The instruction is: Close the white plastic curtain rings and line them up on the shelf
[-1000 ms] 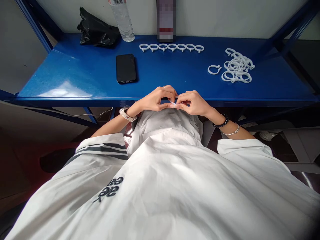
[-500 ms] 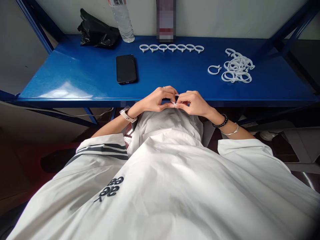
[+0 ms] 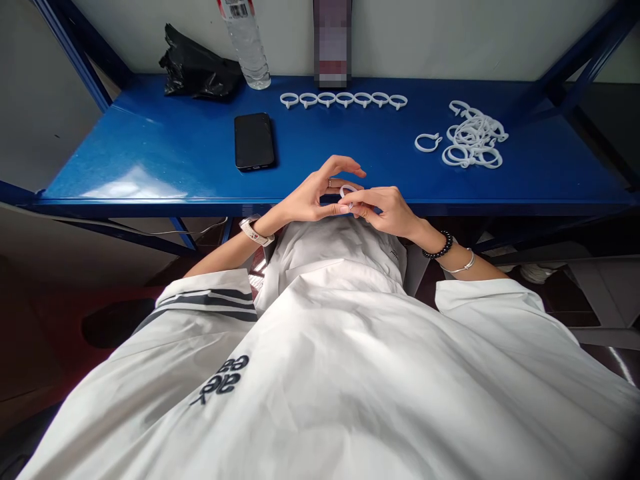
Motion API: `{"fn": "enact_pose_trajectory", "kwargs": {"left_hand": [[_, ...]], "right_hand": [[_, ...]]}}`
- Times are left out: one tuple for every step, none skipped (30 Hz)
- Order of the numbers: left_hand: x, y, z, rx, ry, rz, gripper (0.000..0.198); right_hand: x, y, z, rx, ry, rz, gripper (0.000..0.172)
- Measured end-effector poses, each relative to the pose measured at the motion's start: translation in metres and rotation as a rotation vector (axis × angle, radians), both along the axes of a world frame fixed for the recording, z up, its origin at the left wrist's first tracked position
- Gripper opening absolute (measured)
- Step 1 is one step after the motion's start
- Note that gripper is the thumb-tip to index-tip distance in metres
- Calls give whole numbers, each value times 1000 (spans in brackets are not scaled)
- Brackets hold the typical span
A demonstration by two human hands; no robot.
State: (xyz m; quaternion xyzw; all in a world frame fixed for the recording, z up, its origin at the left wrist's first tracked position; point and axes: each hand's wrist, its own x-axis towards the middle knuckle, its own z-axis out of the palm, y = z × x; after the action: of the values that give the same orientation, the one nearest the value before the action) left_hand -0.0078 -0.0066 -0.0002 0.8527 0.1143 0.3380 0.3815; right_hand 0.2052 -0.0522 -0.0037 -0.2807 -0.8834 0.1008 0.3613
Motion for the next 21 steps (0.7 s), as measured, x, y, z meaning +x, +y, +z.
{"fn": "enact_pose_trajectory", "kwargs": {"left_hand": [[0, 1, -1, 9, 4, -8, 83], [0, 2, -2, 19, 11, -13, 85], [0, 2, -3, 27, 18, -17, 86], [-1, 2, -3, 30, 27, -21, 87], [-1, 2, -3, 29, 36, -26, 88], [-1, 2, -2, 26, 44, -28, 89], [-2, 2, -2, 23, 50, -29, 91], [-2, 2, -1, 22, 57, -28, 92], [-2, 3, -2, 21, 63, -27, 92], [-2, 3, -2, 20, 69, -25, 92], [-1, 4, -3, 20, 71, -21, 92], [-1, 4, -4, 22, 69, -15, 91], [0, 5, -4, 29, 64, -4, 89], [0, 5, -3, 42, 54, 13, 88], [-1, 5, 2, 61, 36, 35, 86], [-4, 4, 9, 83, 12, 60, 83], [-9, 1, 20, 110, -29, 82, 80], [-17, -2, 35, 134, -93, 102, 76], [-26, -7, 53, 158, -160, 115, 72], [-38, -12, 73, 205, -250, 112, 72], [-51, -18, 93, 250, -325, 114, 70]], "right_hand": [[0, 0, 0, -3, 1, 11, 30], [-1, -1, -1, -9, 6, 17, 30], [-1, -1, -1, -16, 13, 20, 28], [-1, -2, -1, -21, 23, 21, 27], [-1, -3, -1, -25, 35, 20, 26], [-1, -3, 0, -31, 48, 17, 26], [-2, -3, 0, -39, 60, 15, 26], [-2, -4, 0, -50, 70, 10, 26], [-2, -3, 1, -63, 79, 0, 25], [-2, -3, 1, -77, 87, -14, 25], [-1, -2, 1, -92, 96, -30, 23], [0, -1, 2, -110, 104, -47, 22], [1, 1, 3, -129, 108, -65, 21], [3, 3, 4, -144, 105, -83, 21], [5, 5, 5, -152, 93, -98, 21], [7, 7, 7, -153, 68, -110, 21], [9, 10, 9, -146, 34, -120, 21], [10, 12, 12, -133, -7, -128, 22], [11, 16, 14, -118, -52, -131, 22], [10, 21, 17, -105, -99, -134, 22], [7, 26, 19, -93, -145, -138, 23]]}}
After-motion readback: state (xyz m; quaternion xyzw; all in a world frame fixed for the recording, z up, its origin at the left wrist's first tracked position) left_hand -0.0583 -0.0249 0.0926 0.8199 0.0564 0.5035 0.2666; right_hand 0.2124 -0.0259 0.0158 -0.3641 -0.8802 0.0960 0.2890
